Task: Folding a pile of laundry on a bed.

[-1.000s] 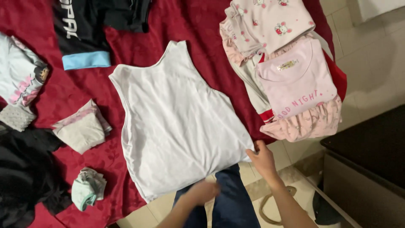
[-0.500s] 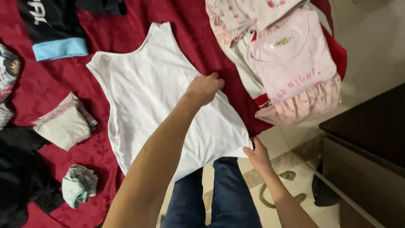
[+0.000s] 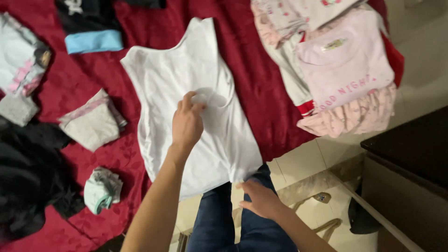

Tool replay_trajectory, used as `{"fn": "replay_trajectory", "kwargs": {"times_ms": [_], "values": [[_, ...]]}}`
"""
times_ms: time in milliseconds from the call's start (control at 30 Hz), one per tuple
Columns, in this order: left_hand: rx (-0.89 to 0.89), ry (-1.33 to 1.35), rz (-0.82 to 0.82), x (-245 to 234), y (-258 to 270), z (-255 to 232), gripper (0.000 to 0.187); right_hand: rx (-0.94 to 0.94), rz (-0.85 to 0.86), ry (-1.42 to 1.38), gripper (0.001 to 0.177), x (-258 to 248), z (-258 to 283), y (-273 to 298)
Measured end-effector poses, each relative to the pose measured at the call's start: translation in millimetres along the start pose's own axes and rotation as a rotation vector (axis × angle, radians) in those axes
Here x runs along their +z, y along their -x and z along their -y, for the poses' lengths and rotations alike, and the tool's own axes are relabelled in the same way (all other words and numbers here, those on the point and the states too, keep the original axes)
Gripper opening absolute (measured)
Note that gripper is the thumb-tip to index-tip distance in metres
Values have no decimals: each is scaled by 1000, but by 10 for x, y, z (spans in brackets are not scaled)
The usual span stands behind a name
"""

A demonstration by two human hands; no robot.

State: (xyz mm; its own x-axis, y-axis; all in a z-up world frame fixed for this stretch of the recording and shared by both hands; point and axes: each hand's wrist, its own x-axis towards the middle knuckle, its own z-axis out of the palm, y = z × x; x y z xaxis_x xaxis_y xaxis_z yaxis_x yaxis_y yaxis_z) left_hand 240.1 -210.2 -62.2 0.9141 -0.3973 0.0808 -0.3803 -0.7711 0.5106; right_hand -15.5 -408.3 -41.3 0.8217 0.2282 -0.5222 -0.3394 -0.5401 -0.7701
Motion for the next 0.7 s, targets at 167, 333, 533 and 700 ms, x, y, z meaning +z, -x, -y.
{"fn": "replay_trajectory", "kwargs": {"times_ms": [167,333,533,700], "values": [[-286,109,-90,-59,478,-29,30,189,217,53,34,-44,25,-416],[-288,343,-148,153,565,-216,33,185,-126,71,30,-356,290,-902],[-219,360,-66,282,-111,-390,36,152,-409,164,27,-161,416,-1005],[-739,267,89,355,-395,-359,41,104,-477,376,54,275,485,-971]]}}
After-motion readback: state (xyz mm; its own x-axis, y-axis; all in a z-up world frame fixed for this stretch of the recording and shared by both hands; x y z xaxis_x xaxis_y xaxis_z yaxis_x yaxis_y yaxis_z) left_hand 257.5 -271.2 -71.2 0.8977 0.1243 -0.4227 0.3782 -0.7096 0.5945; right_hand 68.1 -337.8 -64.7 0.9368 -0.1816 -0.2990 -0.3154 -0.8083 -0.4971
